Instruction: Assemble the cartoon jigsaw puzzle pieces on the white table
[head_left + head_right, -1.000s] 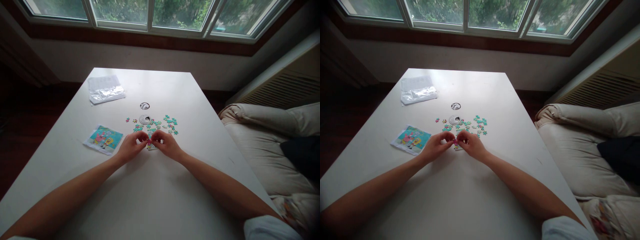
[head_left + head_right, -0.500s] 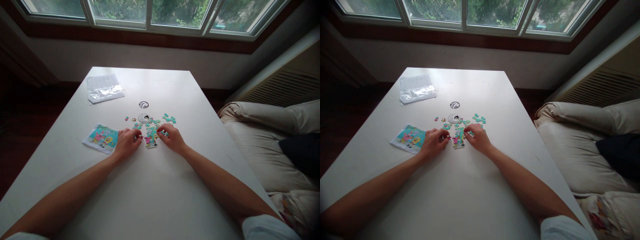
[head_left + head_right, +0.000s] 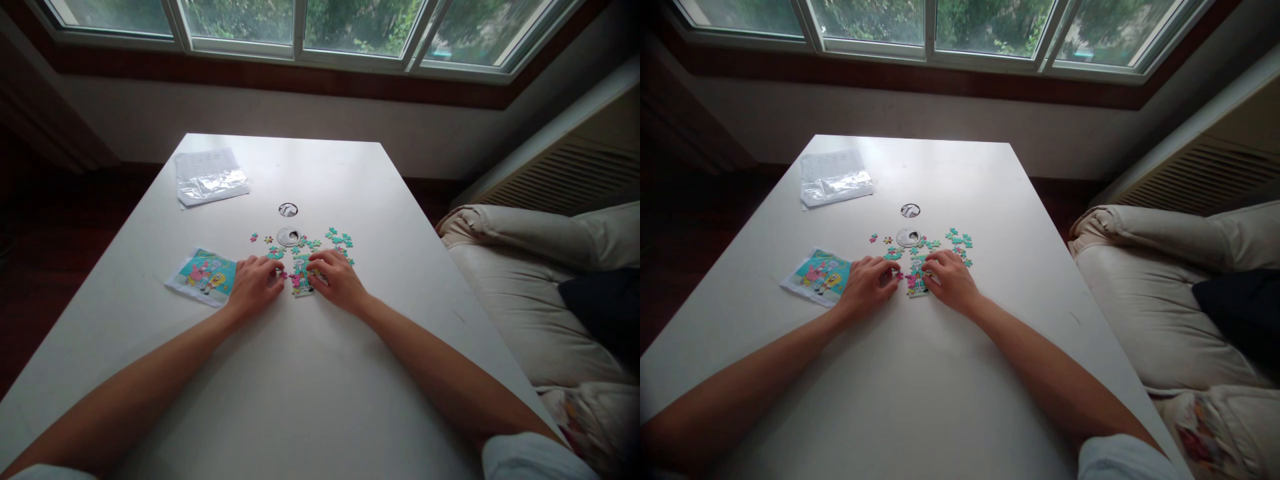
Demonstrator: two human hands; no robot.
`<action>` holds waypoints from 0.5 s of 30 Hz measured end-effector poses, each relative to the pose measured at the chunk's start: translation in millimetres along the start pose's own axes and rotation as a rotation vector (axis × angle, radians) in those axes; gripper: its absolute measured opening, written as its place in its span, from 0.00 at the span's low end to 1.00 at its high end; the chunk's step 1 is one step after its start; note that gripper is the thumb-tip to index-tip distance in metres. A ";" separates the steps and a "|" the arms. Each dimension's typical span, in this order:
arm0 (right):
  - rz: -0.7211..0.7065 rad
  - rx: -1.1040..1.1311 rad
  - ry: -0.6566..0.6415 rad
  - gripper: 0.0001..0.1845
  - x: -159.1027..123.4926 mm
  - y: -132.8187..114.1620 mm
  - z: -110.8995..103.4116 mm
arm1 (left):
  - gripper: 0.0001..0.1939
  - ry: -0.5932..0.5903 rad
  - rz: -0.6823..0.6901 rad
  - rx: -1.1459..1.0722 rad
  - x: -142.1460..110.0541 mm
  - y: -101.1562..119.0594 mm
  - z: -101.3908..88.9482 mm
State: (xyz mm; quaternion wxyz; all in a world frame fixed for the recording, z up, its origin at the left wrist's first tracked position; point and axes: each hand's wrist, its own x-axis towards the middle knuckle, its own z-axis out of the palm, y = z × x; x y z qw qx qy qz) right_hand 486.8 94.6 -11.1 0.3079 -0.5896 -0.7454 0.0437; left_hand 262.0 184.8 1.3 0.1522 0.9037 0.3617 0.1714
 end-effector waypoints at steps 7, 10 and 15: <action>0.016 -0.054 -0.006 0.10 -1.5 1.1 4.5 | 0.07 0.000 0.011 0.056 0.0 0.6 2.2; 0.024 -0.071 -0.015 0.12 -2.0 0.5 5.9 | 0.09 0.002 -0.007 0.053 1.2 1.3 2.9; 0.038 -0.074 -0.024 0.15 -1.8 -0.5 5.8 | 0.10 0.001 -0.038 0.073 2.4 2.2 2.1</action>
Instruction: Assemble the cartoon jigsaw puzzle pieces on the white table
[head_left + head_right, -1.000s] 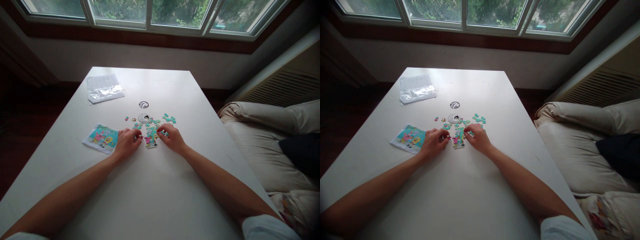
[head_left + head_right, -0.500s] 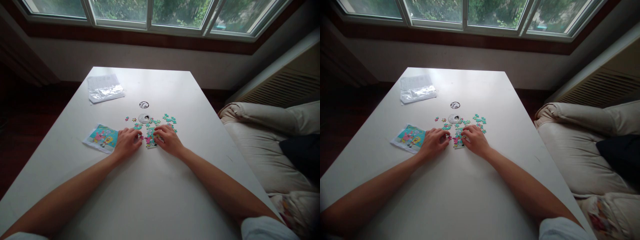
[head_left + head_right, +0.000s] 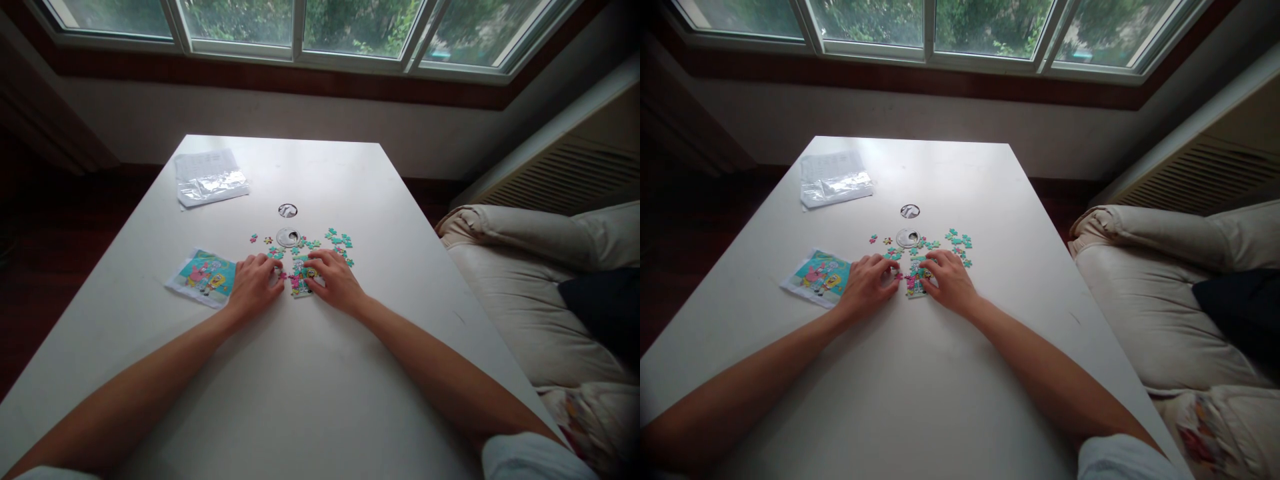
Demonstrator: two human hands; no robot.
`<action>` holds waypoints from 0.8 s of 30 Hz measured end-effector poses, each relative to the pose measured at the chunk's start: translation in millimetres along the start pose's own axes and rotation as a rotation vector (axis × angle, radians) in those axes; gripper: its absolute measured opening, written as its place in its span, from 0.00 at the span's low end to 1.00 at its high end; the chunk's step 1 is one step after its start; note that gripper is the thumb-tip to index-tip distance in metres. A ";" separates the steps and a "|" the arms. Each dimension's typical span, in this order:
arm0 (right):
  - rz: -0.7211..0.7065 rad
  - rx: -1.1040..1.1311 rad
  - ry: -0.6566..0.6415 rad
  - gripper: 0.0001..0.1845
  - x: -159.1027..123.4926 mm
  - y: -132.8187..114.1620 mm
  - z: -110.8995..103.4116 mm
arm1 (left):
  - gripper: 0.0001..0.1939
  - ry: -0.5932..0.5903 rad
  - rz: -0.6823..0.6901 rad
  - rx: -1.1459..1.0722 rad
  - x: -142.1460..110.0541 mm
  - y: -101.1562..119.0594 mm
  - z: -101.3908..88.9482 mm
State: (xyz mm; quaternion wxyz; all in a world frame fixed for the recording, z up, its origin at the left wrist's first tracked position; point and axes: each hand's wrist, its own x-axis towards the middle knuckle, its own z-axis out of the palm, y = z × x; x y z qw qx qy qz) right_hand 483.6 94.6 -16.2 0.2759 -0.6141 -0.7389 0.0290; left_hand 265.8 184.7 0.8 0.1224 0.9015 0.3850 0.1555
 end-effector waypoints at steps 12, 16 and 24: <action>0.003 0.022 0.001 0.15 -0.6 -1.7 0.8 | 0.06 -0.005 0.026 -0.019 -1.9 3.5 -3.3; 0.001 0.015 0.003 0.14 -1.2 -1.8 1.9 | 0.06 -0.020 0.038 -0.032 -2.8 4.0 -3.6; 0.005 0.013 0.002 0.13 -2.2 -1.4 3.3 | 0.10 -0.017 0.012 -0.029 -2.6 1.8 -3.5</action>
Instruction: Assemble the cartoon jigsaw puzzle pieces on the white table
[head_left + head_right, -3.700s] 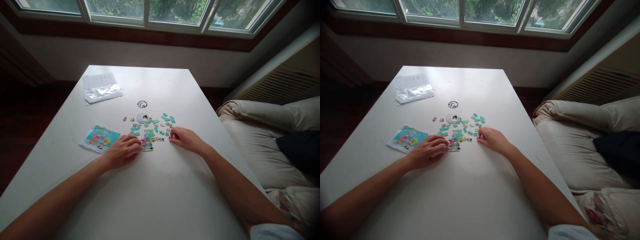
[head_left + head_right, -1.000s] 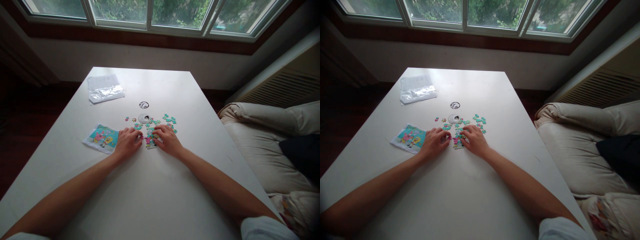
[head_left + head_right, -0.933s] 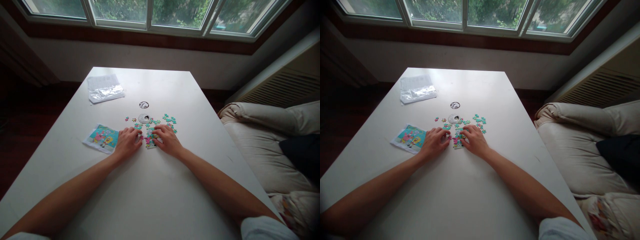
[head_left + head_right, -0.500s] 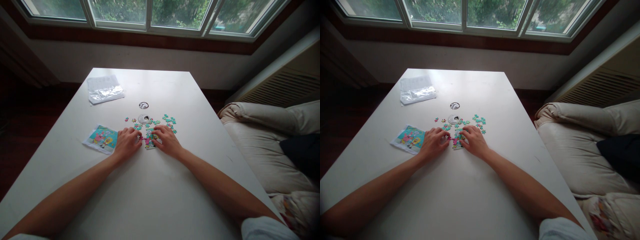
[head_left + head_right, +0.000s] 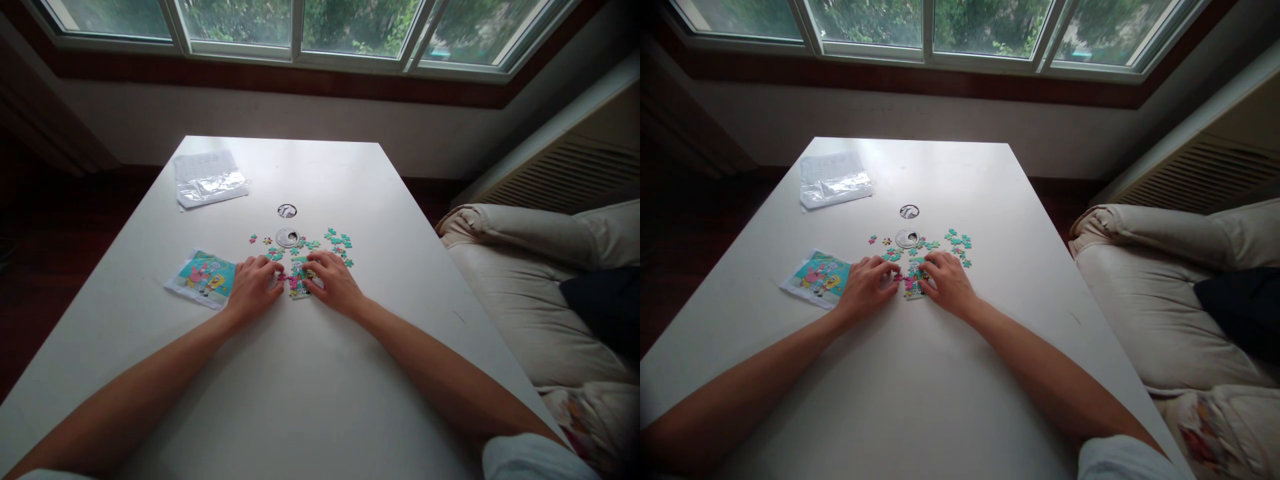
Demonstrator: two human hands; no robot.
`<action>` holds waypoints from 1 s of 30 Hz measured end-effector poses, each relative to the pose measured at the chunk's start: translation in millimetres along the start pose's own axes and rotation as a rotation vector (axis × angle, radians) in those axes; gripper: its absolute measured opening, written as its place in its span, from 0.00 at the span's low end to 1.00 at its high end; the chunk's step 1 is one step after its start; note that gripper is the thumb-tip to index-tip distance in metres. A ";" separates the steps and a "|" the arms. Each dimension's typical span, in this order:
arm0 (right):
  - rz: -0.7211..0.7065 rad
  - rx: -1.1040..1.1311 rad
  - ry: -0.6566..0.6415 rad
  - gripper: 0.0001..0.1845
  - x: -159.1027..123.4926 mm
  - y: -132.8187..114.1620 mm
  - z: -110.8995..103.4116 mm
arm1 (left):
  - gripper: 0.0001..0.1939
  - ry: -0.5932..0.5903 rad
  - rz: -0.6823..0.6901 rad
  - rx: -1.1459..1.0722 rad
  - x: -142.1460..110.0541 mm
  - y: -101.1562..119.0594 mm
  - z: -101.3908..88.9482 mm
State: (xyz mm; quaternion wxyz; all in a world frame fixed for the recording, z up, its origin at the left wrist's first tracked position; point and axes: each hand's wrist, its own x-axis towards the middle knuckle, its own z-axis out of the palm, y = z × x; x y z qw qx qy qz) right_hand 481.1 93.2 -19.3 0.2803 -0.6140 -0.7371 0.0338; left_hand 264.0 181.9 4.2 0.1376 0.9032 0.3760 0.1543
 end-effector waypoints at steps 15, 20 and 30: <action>0.013 -0.013 0.000 0.13 0.1 -2.1 -1.2 | 0.05 -0.008 0.028 -0.011 0.1 -1.5 -2.5; 0.019 0.000 0.002 0.13 0.5 -2.3 -1.1 | 0.04 -0.011 0.017 -0.012 0.3 -2.0 -1.4; 0.028 -0.029 0.004 0.13 0.4 -3.7 -1.7 | 0.07 -0.002 0.016 -0.011 0.9 -0.6 0.2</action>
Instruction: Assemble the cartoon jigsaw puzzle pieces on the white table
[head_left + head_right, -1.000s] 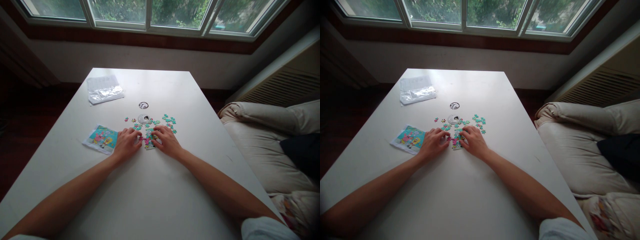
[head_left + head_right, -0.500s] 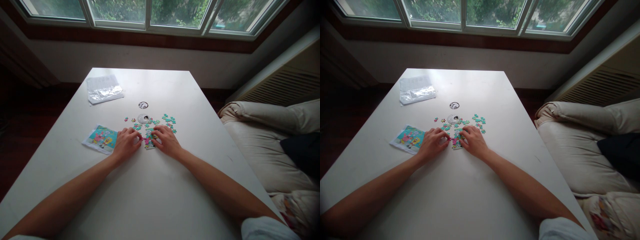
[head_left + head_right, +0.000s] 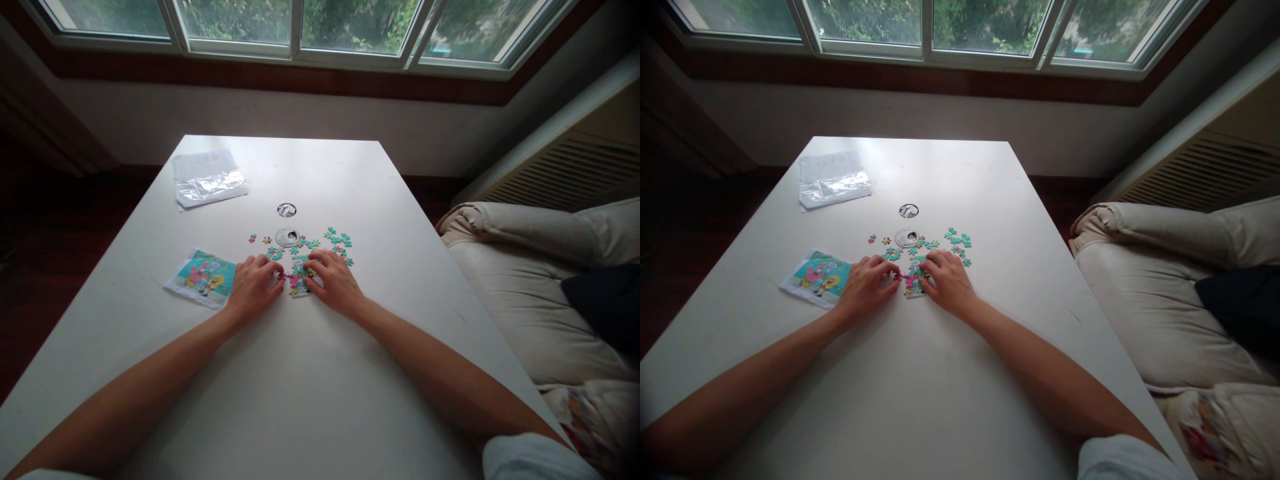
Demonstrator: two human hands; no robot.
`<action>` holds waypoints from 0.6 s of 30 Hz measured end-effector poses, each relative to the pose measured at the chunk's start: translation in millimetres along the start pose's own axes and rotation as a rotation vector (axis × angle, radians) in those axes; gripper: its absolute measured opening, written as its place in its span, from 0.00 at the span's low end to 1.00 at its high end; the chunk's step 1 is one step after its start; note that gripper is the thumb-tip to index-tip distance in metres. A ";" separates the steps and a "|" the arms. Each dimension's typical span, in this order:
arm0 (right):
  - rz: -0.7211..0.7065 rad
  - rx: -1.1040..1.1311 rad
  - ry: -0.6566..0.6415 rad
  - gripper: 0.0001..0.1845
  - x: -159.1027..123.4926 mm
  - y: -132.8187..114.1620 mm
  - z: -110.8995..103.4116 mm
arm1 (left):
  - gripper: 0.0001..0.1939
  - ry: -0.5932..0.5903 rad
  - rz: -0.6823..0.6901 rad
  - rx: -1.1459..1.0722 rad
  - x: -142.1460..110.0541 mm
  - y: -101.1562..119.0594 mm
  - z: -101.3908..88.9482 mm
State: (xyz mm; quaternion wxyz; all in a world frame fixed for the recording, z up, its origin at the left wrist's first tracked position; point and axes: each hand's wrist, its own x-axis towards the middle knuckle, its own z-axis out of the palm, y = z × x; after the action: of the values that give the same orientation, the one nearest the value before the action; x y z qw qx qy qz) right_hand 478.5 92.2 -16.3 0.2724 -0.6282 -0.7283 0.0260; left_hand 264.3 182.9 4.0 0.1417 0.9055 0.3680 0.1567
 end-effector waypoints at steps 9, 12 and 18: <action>0.007 -0.002 0.002 0.13 0.2 -0.9 0.2 | 0.08 -0.023 0.011 -0.010 3.4 -5.6 0.6; 0.009 -0.003 0.008 0.13 0.4 -1.3 0.3 | 0.07 -0.078 0.022 -0.013 7.3 -6.8 -2.7; 0.018 -0.021 0.001 0.12 0.5 -1.0 1.2 | 0.07 -0.164 0.029 -0.019 10.1 -4.9 -11.5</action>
State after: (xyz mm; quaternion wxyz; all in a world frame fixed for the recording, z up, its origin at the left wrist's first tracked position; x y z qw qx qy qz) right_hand 477.1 92.8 -16.7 0.2659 -0.6375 -0.7228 0.0206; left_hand 263.7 195.1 14.4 0.1778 0.9191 0.3407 0.0876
